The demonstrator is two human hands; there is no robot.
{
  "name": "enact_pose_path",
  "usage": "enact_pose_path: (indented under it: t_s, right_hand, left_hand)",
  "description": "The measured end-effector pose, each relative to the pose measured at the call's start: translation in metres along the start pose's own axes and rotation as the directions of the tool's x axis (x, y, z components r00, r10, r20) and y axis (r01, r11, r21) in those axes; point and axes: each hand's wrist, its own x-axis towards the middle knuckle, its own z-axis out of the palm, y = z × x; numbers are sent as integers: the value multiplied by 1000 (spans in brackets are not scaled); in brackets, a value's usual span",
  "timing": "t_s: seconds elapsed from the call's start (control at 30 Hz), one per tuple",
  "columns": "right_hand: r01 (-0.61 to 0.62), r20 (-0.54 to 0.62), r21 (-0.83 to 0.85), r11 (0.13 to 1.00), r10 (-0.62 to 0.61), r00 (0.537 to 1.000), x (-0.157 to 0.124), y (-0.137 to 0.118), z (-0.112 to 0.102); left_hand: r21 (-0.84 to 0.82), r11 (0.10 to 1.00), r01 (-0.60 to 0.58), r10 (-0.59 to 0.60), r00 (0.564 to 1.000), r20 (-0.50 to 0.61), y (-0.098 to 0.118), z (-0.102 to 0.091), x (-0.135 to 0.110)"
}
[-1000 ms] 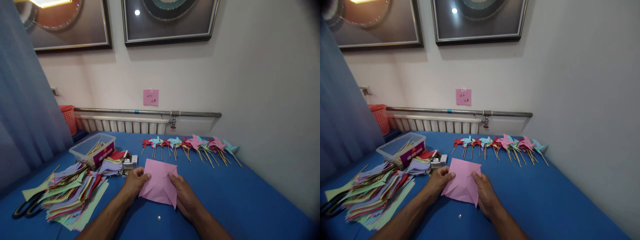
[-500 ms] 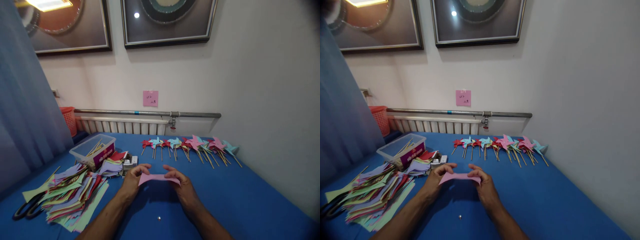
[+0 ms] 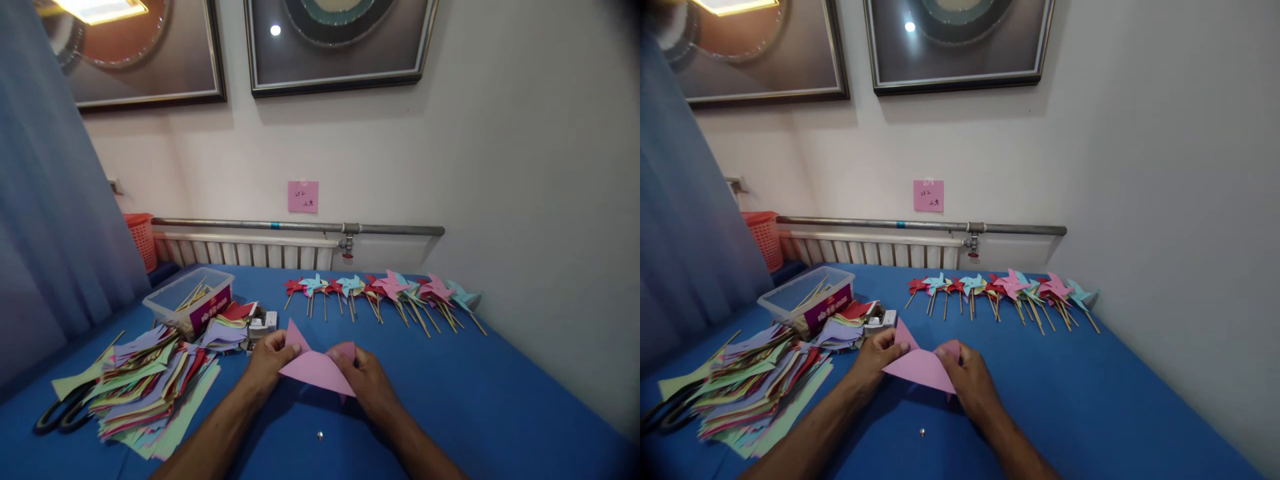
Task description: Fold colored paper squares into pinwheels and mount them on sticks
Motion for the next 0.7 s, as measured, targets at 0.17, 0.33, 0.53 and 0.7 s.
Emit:
enact_pose_path:
  t_s: [0.17, 0.33, 0.53, 0.7]
  right_hand:
    - [-261, 151, 491, 831, 214, 965, -4, -9, 10]
    - [-330, 303, 716, 615, 151, 941, -9, -22, 16]
    - [-368, 326, 745, 557, 178, 928, -14, -21, 17]
    - [-383, 323, 758, 528, 207, 924, -15, -19, 17]
  left_hand:
    - [-93, 990, 109, -110, 994, -4, -3, 2, -1]
    - [-102, 986, 133, -141, 987, -78, -12, 4, 0]
    - [-150, 982, 113, -132, 984, -123, -19, 10, 0]
    - [-187, 969, 159, -189, 970, -155, -15, 13, -2]
